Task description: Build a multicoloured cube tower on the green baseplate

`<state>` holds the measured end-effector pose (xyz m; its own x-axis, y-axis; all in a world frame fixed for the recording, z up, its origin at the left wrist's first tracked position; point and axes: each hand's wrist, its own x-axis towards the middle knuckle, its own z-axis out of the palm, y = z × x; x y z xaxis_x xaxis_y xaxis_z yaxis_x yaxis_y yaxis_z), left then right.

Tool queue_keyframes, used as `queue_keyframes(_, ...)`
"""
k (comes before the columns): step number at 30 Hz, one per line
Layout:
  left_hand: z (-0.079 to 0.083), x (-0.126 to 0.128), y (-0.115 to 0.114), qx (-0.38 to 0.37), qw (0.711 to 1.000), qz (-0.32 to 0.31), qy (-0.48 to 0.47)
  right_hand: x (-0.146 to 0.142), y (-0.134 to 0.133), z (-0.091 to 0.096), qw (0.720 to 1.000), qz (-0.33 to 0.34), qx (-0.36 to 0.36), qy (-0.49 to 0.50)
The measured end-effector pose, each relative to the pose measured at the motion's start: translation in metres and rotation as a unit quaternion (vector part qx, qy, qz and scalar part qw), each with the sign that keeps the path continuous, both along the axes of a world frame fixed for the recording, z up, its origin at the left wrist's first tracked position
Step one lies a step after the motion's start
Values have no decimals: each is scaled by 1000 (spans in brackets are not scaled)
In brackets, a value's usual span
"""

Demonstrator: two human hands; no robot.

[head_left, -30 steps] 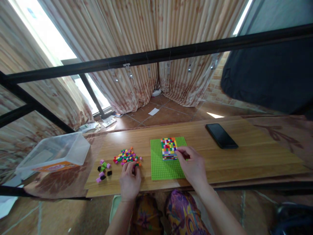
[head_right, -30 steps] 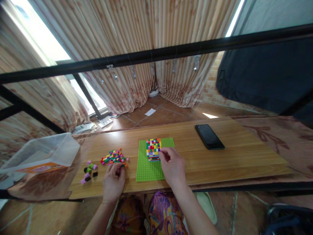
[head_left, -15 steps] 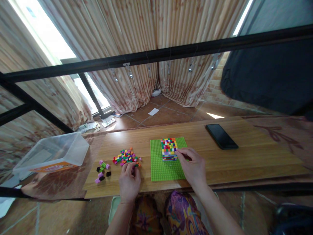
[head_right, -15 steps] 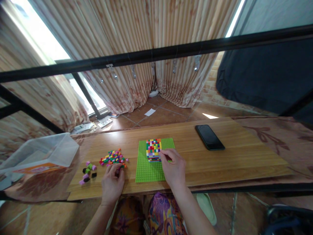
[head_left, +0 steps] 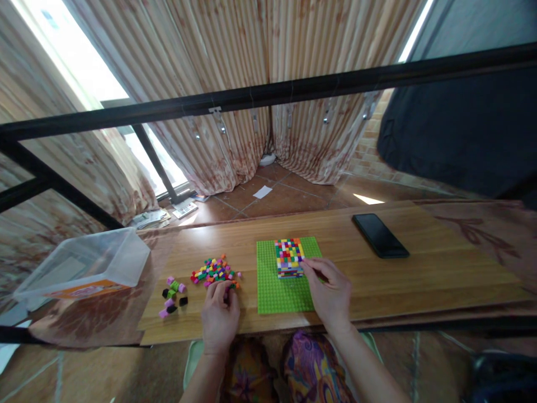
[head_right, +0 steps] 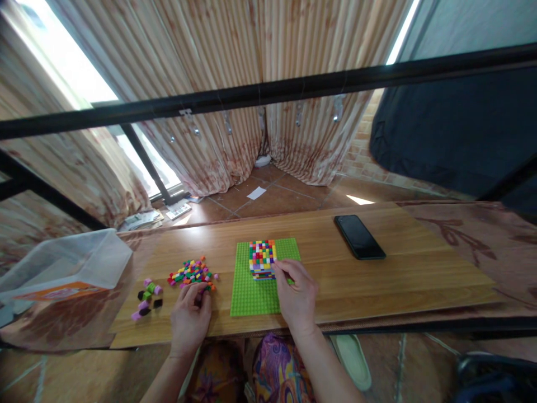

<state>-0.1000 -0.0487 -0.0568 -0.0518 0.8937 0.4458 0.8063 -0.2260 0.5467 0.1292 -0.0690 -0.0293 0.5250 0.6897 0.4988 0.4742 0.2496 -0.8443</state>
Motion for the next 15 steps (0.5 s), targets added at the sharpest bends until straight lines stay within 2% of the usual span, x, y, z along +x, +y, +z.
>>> queue_keyframes(6,-2,-1,0,-8,1000,-3,-2,2,0,-1,1000,16,21,-5)
queue_keyframes(10,-1,-1,0,-10,1000,-6,-7,3,-3,-9,999,37,-8,17)
queue_keyframes(15,-2,1,-1,-18,1000,0,-14,-2,-25,-21,995,-11,-31,96)
